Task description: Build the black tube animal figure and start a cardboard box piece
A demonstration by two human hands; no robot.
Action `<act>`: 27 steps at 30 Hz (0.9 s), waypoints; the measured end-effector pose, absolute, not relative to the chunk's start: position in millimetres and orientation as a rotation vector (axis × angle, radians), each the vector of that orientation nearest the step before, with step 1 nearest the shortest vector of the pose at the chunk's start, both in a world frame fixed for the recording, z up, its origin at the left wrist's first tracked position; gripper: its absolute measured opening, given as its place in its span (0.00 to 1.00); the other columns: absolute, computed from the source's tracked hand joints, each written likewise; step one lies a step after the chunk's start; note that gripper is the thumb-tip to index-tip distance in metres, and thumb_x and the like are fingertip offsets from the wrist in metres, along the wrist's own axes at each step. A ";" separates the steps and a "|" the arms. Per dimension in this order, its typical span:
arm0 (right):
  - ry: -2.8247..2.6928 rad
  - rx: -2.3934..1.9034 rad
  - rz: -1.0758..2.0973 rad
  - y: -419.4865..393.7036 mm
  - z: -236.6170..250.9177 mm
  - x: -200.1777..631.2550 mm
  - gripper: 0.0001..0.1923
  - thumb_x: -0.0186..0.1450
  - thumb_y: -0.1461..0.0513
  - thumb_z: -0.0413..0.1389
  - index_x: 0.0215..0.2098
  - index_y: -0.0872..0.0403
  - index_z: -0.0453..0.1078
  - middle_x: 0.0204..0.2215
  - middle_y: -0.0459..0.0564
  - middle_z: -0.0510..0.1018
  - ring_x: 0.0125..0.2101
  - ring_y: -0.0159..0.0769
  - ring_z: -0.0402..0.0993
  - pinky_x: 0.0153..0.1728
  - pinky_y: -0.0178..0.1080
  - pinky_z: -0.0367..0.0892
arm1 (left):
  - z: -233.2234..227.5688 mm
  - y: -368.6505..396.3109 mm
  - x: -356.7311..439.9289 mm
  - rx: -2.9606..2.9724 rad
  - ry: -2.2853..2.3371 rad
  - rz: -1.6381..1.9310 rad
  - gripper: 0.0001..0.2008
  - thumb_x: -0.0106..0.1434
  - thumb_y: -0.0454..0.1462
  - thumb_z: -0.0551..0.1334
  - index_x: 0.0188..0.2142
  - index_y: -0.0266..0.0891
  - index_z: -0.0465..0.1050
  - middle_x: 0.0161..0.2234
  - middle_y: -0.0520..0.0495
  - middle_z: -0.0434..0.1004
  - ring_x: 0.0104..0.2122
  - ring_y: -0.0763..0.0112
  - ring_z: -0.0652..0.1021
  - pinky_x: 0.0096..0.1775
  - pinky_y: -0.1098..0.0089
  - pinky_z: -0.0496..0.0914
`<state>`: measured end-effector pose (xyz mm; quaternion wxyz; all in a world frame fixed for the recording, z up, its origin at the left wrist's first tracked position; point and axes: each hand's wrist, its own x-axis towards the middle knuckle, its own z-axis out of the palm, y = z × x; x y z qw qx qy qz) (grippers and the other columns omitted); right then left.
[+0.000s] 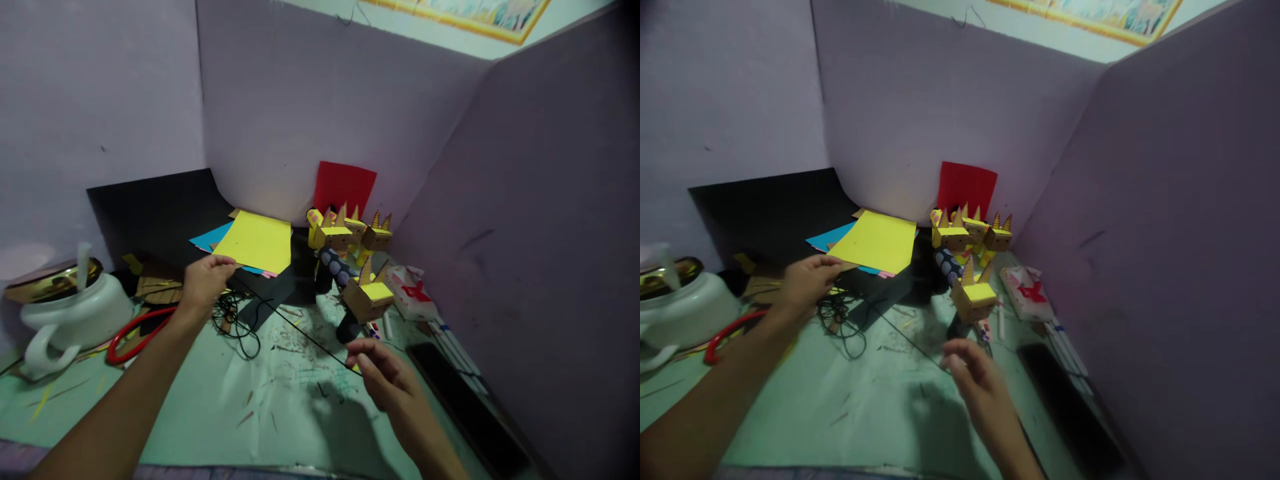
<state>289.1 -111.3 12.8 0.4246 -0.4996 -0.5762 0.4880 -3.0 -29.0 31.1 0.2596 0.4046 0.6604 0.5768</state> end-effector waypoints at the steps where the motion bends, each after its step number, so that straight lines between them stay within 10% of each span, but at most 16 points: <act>1: -1.437 -1.273 1.233 -114.7 14.0 296.2 0.17 0.57 0.50 0.55 0.38 0.52 0.70 0.23 0.45 0.69 0.16 0.24 0.49 0.16 0.31 0.45 | 29.2 -27.0 -8.2 1.167 1.887 1.585 0.07 0.51 0.37 0.59 0.31 0.37 0.68 0.19 0.55 0.65 0.17 0.78 0.65 0.19 0.76 0.57; 7: -1.596 -1.282 1.496 -119.9 22.5 306.0 0.18 0.54 0.50 0.57 0.22 0.59 0.71 0.12 0.38 0.54 0.15 0.22 0.45 0.16 0.30 0.40 | 27.2 -27.5 -29.2 1.256 2.189 1.585 0.09 0.55 0.37 0.56 0.36 0.39 0.69 0.27 0.45 0.71 0.34 0.63 0.73 0.26 0.69 0.60; 12: -1.292 -1.094 1.921 -96.9 25.0 264.7 0.14 0.54 0.54 0.57 0.23 0.58 0.67 0.12 0.39 0.63 0.10 0.20 0.48 0.10 0.28 0.41 | 41.5 -48.0 -2.0 1.641 2.312 1.536 0.19 0.57 0.37 0.55 0.48 0.37 0.65 0.45 0.42 0.70 0.50 0.56 0.67 0.32 0.64 0.57; 19: -1.000 -0.913 2.276 -60.4 -1.1 220.4 0.16 0.63 0.61 0.44 0.24 0.61 0.68 0.15 0.46 0.72 0.11 0.25 0.64 0.12 0.28 0.58 | 33.5 -78.1 72.4 1.870 1.200 0.660 0.14 0.56 0.40 0.55 0.36 0.35 0.75 0.21 0.52 0.76 0.23 0.72 0.74 0.28 0.74 0.65; 27: -0.735 -0.880 2.494 -61.7 -5.4 228.0 0.28 0.68 0.57 0.32 0.32 0.64 0.70 0.22 0.53 0.77 0.21 0.33 0.76 0.26 0.34 0.69 | 22.3 -62.6 53.2 1.758 1.409 0.621 0.09 0.50 0.39 0.59 0.20 0.34 0.71 0.19 0.51 0.73 0.21 0.73 0.69 0.24 0.75 0.60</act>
